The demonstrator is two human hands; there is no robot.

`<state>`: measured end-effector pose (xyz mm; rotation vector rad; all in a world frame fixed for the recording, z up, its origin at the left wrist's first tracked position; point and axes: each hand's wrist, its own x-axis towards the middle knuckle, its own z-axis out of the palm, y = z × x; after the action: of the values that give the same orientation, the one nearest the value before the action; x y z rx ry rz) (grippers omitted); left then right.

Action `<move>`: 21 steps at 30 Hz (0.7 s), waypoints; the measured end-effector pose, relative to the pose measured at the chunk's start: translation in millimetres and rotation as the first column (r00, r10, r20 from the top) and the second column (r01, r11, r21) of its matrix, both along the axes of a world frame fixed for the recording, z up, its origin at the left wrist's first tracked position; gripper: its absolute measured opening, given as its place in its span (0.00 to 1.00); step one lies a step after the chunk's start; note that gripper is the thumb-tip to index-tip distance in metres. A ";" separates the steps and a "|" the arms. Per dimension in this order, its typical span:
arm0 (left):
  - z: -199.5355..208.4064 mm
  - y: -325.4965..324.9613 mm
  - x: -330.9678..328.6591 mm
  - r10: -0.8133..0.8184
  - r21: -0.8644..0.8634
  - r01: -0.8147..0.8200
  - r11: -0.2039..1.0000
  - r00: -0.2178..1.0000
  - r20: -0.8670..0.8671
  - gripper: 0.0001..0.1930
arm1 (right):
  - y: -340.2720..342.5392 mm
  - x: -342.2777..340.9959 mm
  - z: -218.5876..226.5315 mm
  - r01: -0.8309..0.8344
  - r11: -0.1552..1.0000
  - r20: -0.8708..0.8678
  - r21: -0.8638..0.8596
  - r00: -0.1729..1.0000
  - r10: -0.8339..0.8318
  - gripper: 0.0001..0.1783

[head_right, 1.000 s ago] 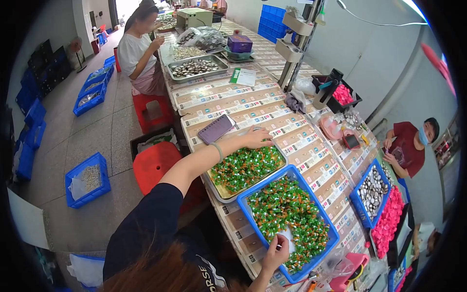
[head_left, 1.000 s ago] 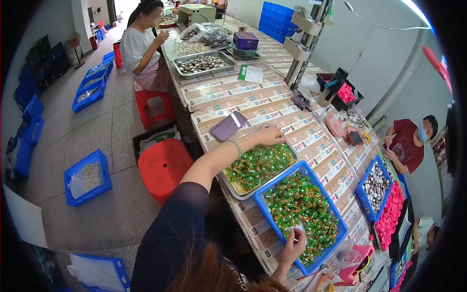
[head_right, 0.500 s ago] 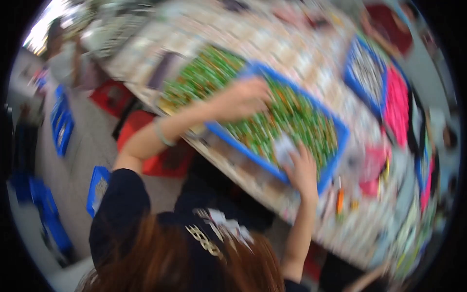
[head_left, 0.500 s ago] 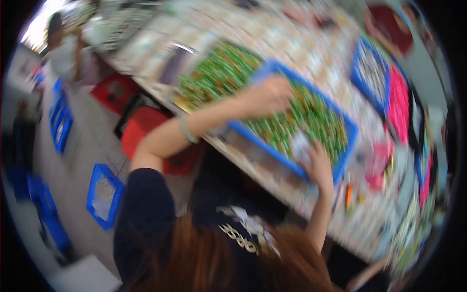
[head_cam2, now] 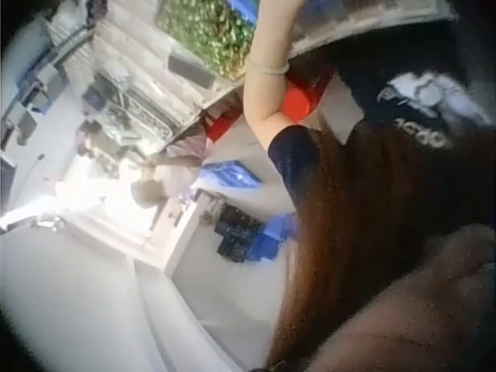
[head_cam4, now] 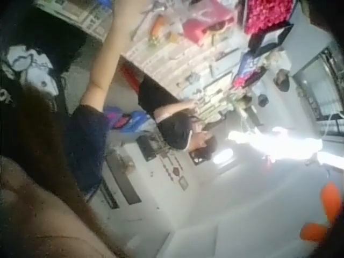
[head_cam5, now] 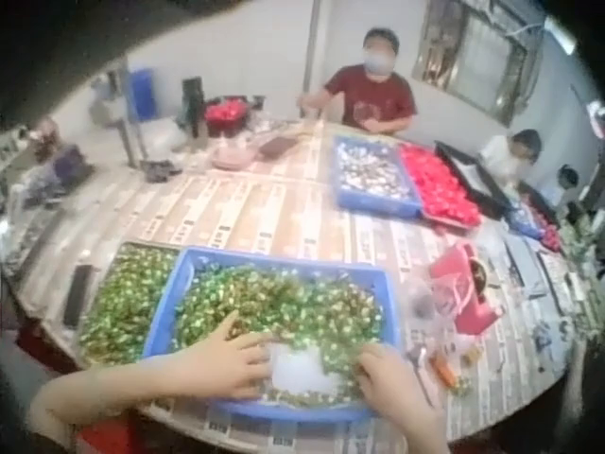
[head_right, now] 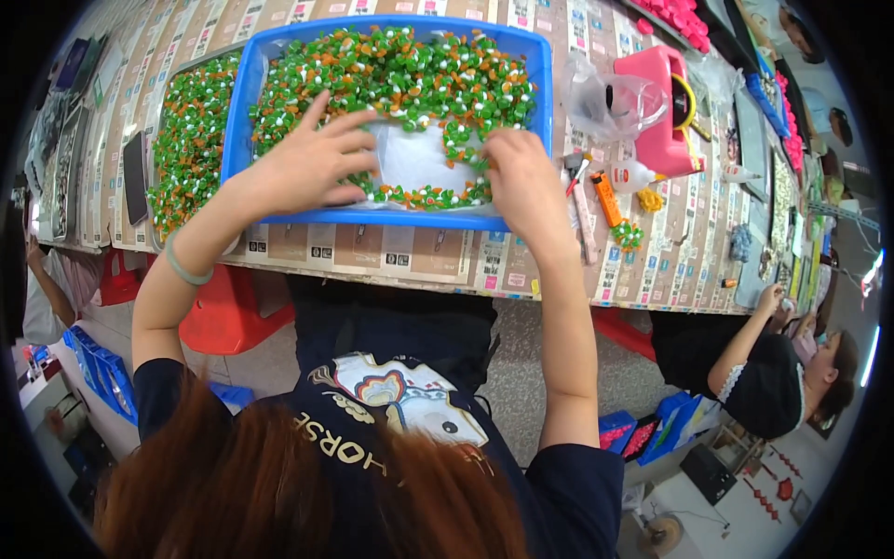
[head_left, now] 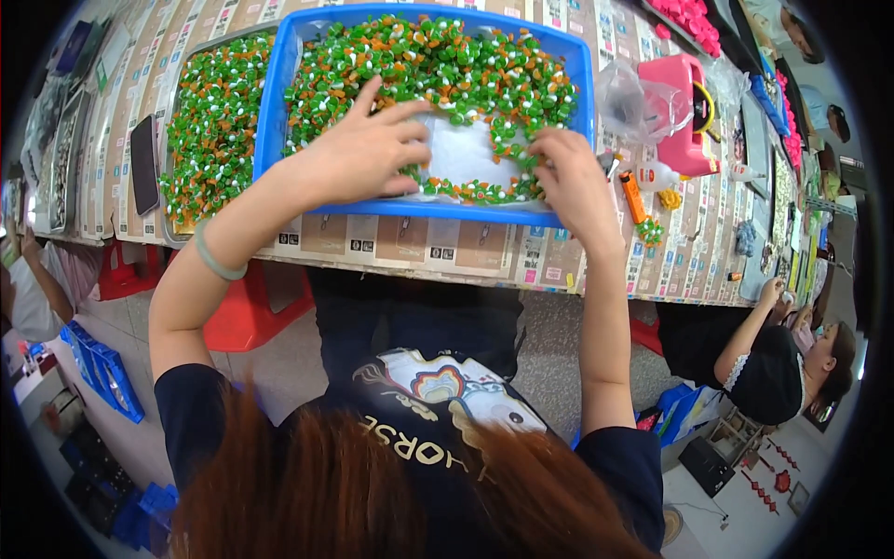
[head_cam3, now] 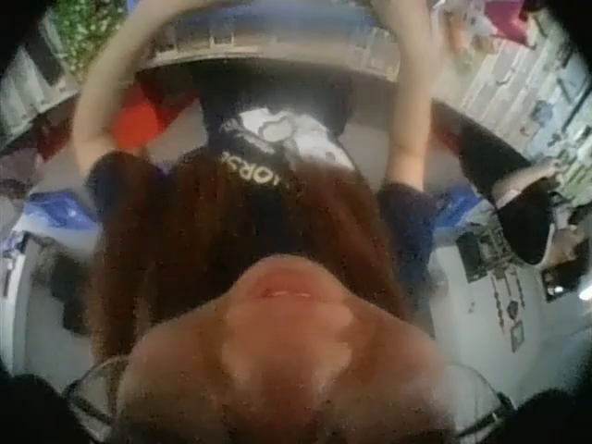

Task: The person assembles small plastic toy parts using a manual tool, then inspects the assembled components.

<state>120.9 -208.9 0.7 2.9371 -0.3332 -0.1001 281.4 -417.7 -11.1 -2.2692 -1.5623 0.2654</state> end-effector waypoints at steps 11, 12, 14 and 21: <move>4.4 30.6 25.6 0.275 -0.235 -0.270 0.934 0.961 -0.013 0.09 | 2.1 38.5 -11.7 0.323 0.914 -0.419 0.247 0.886 -0.200 0.10; 3.1 35.7 37.1 0.342 -0.214 -0.320 0.923 0.937 0.075 0.13 | -2.2 42.7 -17.5 0.391 0.882 -0.469 0.265 0.851 -0.236 0.10; -21.5 48.9 38.9 0.449 -0.066 -0.446 0.893 0.870 0.203 0.17 | -5.5 40.7 -23.5 0.448 0.848 -0.528 0.282 0.811 -0.252 0.10; -31.0 16.3 17.4 0.547 -0.063 -0.544 0.837 0.834 0.065 0.27 | -15.2 25.9 -20.0 0.581 0.757 -0.834 0.298 0.544 -0.089 0.12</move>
<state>138.3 -192.7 -30.3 2.8690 0.4984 0.1047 307.4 -433.0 -31.0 -1.5676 -0.5585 0.5284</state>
